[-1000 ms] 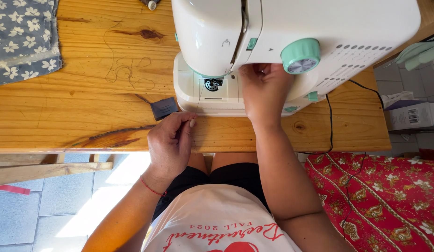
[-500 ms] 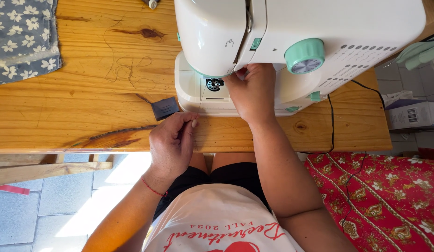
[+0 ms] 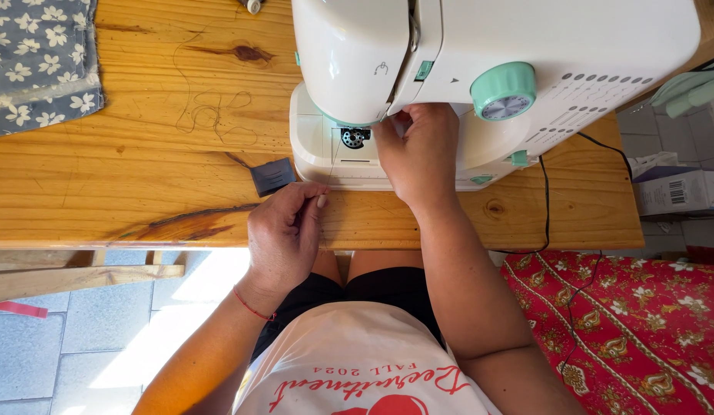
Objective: Preparing a sewing machine for use by threading the needle, setting up the bobbin, and trimming thread.
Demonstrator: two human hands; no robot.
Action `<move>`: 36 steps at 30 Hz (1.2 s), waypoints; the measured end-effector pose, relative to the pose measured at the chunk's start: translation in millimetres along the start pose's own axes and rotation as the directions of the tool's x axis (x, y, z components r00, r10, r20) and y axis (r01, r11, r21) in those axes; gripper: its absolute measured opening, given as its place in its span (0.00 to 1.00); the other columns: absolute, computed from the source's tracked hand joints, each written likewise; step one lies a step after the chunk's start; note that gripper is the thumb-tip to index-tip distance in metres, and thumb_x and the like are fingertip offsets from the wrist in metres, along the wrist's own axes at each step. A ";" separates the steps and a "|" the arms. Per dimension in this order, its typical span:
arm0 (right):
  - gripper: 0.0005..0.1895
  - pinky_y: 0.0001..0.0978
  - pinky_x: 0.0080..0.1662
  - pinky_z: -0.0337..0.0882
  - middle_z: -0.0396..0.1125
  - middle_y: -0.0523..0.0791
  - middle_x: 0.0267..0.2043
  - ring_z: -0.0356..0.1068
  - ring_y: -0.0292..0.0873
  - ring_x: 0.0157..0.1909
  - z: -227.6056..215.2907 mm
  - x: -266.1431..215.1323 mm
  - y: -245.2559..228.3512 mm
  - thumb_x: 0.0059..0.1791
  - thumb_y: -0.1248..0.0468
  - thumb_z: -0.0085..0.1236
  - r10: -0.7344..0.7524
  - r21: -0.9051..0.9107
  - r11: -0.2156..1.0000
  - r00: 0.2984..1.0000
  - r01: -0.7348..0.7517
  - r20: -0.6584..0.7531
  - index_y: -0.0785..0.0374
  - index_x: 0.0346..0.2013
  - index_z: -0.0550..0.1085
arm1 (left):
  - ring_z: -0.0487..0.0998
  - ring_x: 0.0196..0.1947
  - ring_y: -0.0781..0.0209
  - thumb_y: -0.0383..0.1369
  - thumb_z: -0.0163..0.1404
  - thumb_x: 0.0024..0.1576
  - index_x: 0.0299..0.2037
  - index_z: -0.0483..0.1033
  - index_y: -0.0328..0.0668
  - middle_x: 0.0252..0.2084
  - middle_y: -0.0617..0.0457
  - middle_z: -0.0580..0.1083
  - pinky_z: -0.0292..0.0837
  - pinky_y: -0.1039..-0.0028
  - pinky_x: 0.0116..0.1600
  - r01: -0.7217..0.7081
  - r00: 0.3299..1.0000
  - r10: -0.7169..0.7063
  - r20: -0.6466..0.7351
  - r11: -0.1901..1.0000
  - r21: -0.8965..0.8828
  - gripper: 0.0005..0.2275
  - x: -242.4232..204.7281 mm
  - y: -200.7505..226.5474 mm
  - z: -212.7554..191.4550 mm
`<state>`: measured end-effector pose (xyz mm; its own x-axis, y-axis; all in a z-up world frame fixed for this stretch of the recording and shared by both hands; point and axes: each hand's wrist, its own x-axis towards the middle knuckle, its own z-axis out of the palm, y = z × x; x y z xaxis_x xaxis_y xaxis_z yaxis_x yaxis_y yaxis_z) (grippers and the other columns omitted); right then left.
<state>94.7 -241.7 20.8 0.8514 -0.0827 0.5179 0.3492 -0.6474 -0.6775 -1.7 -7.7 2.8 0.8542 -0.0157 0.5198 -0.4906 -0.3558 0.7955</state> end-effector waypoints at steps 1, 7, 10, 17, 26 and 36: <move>0.08 0.46 0.42 0.82 0.79 0.55 0.35 0.82 0.60 0.35 0.9 1.4 -3.8 0.55 0.72 0.69 -0.001 0.001 1.000 1.000 0.001 -0.001 0.67 0.48 0.88 | 0.92 0.37 0.41 0.21 0.60 0.71 0.48 0.89 0.37 0.33 0.44 0.86 0.89 0.59 0.43 -0.002 1.000 0.002 -0.001 1.000 0.000 0.05 -0.4 -0.5 -0.3; 0.06 0.45 0.39 0.80 0.78 0.51 0.33 0.80 0.49 0.34 9.6 5.6 -6.6 0.54 0.70 0.69 0.018 0.039 0.999 0.999 -0.016 -0.047 0.62 0.45 0.88 | 0.93 0.38 0.40 0.21 0.60 0.72 0.48 0.89 0.36 0.34 0.43 0.86 0.88 0.59 0.44 0.012 1.000 -0.012 -0.003 1.000 -0.002 0.05 -0.8 -0.5 -0.6; 0.01 0.41 0.36 0.78 0.75 0.47 0.29 0.75 0.45 0.29 12.5 6.8 -2.6 0.53 0.69 0.72 0.030 0.014 0.999 0.997 -0.029 -0.067 0.60 0.39 0.86 | 0.92 0.37 0.41 0.21 0.60 0.72 0.47 0.89 0.37 0.34 0.44 0.86 0.88 0.60 0.44 0.012 1.000 -0.012 -0.002 1.000 -0.010 0.05 -1.0 -1.7 -0.4; 0.05 0.45 0.36 0.78 0.72 0.52 0.30 0.75 0.53 0.31 -13.4 -1.5 -21.6 0.53 0.70 0.75 -0.007 -0.010 1.000 0.997 0.006 -0.074 0.66 0.38 0.83 | 0.91 0.36 0.37 0.22 0.60 0.71 0.48 0.89 0.37 0.34 0.44 0.86 0.87 0.58 0.42 0.003 1.000 -0.003 -0.007 1.000 -0.001 0.04 -4.1 10.7 -5.3; 0.14 0.26 0.31 0.77 0.84 0.53 0.40 0.75 0.34 0.25 -26.1 -94.0 -83.3 0.62 0.66 0.65 0.214 0.476 0.795 0.907 -0.377 0.362 0.70 0.60 0.81 | 0.88 0.38 0.39 0.30 0.52 0.71 0.51 0.89 0.45 0.37 0.47 0.82 0.87 0.55 0.44 -0.294 0.956 0.286 0.069 0.936 0.193 0.10 -52.6 19.1 -2.7; 0.11 0.43 0.44 0.80 0.84 0.42 0.36 0.84 0.48 0.37 -12.2 -137.3 -96.1 0.63 0.60 0.57 -0.231 0.100 0.973 0.909 0.209 0.348 0.59 0.46 0.86 | 0.93 0.50 0.59 0.34 0.54 0.69 0.60 0.88 0.46 0.52 0.53 0.91 0.92 0.67 0.49 0.288 0.956 -0.279 0.093 0.952 -0.102 0.14 -12.0 40.3 -47.7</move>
<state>-60.5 -177.4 21.2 0.8292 0.3379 0.4452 0.5567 -0.5711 -0.6033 -40.0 22.7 43.6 0.9694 -0.0025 0.2456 -0.2386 -0.2478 0.9390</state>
